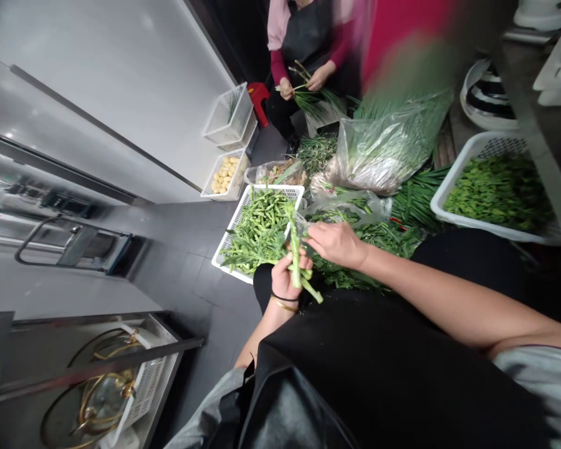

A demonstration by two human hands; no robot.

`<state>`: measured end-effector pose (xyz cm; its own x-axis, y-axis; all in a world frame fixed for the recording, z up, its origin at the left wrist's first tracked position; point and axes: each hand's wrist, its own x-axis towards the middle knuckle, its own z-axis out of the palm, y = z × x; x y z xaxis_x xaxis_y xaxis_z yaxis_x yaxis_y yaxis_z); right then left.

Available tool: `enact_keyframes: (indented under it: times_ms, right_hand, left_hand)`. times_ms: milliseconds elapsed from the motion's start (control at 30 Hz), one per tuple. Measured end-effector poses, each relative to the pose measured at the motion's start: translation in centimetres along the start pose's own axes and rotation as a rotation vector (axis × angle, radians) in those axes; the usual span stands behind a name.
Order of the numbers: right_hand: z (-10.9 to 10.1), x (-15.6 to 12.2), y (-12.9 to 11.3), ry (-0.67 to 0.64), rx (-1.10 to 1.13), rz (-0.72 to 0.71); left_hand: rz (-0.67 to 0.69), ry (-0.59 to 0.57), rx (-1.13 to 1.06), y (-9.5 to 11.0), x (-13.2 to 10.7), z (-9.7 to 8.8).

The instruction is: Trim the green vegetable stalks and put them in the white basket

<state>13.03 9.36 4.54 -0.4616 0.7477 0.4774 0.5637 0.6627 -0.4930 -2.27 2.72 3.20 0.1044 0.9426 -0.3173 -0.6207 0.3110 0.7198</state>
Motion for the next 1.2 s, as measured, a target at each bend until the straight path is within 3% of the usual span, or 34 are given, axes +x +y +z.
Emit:
enact_keyframes:
  times_ms: [67, 133, 233, 267, 300, 367, 433, 500, 567, 633, 700, 767, 833, 900, 967, 1100, 1200]
  right_hand:
    - [0.8, -2.1, 1.0, -0.145, 0.016, -0.058]
    - [1.3, -4.7, 3.0, -0.376, 0.052, -0.050]
    - [1.4, -8.3, 6.6, -0.817, -0.040, 0.139]
    - [1.2, -9.0, 7.6, -0.920, -0.107, 0.228]
    - [1.1, -9.3, 8.3, -0.972, -0.155, 0.300]
    - [0.7, -8.5, 8.7, -0.907, -0.126, 0.369]
    - [0.5, -5.9, 7.5, -0.709, 0.082, 0.367]
    - [0.6, -2.5, 5.4, -0.523, 0.352, 0.360]
    - [1.1, 0.6, 3.2, -0.435, 0.579, 0.351]
    - [1.6, 2.5, 1.9, -0.386, 0.676, 0.340]
    - [2.0, 3.2, 1.7, -0.255, 0.674, 0.378]
    - [2.0, 3.0, 2.3, -0.069, 0.716, 0.490]
    - [1.9, 2.5, 3.0, 0.020, 0.853, 0.623]
    - [1.9, 2.2, 3.1, -0.020, 0.994, 0.691]
    - [1.8, 2.0, 2.8, -0.151, 1.040, 0.663]
    - [1.6, 2.1, 1.8, -0.396, 0.872, 0.527]
    - [1.4, 1.7, 1.8, -0.411, 0.881, 0.557]
  left_hand:
    - [0.046, 0.113, 0.049, 2.3, 0.7, -1.2]
    - [0.106, 0.285, 0.120, 5.6, 1.9, -3.3]
    - [0.127, 0.600, 0.364, 11.2, 3.8, -7.1]
    - [0.133, 0.648, 0.398, 12.6, 4.2, -8.2]
    - [0.129, 0.677, 0.431, 13.7, 4.5, -9.0]
    - [0.115, 0.677, 0.454, 14.4, 4.7, -9.5]
    - [0.027, 0.560, 0.464, 13.0, 4.5, -8.4]
    - [-0.118, 0.279, 0.426, 10.1, 4.1, -6.2]
    - [-0.245, -0.038, 0.331, 7.0, 3.7, -3.7]
    - [-0.318, -0.197, 0.227, 4.7, 3.4, -1.7]
    - [-0.307, -0.214, 0.151, 3.5, 3.2, -0.7]
    - [-0.236, -0.157, 0.129, 3.0, 2.9, -0.5]
    - [-0.176, -0.089, 0.156, 2.9, 2.6, -0.6]
    - [-0.153, -0.063, 0.199, 2.7, 2.4, -0.6]
    - [-0.169, -0.095, 0.253, 2.3, 2.3, -0.2]
    - [-0.208, -0.162, 0.309, 1.4, 2.4, 0.3]
    - [-0.136, -0.070, 0.204, 1.3, 2.5, 0.0]
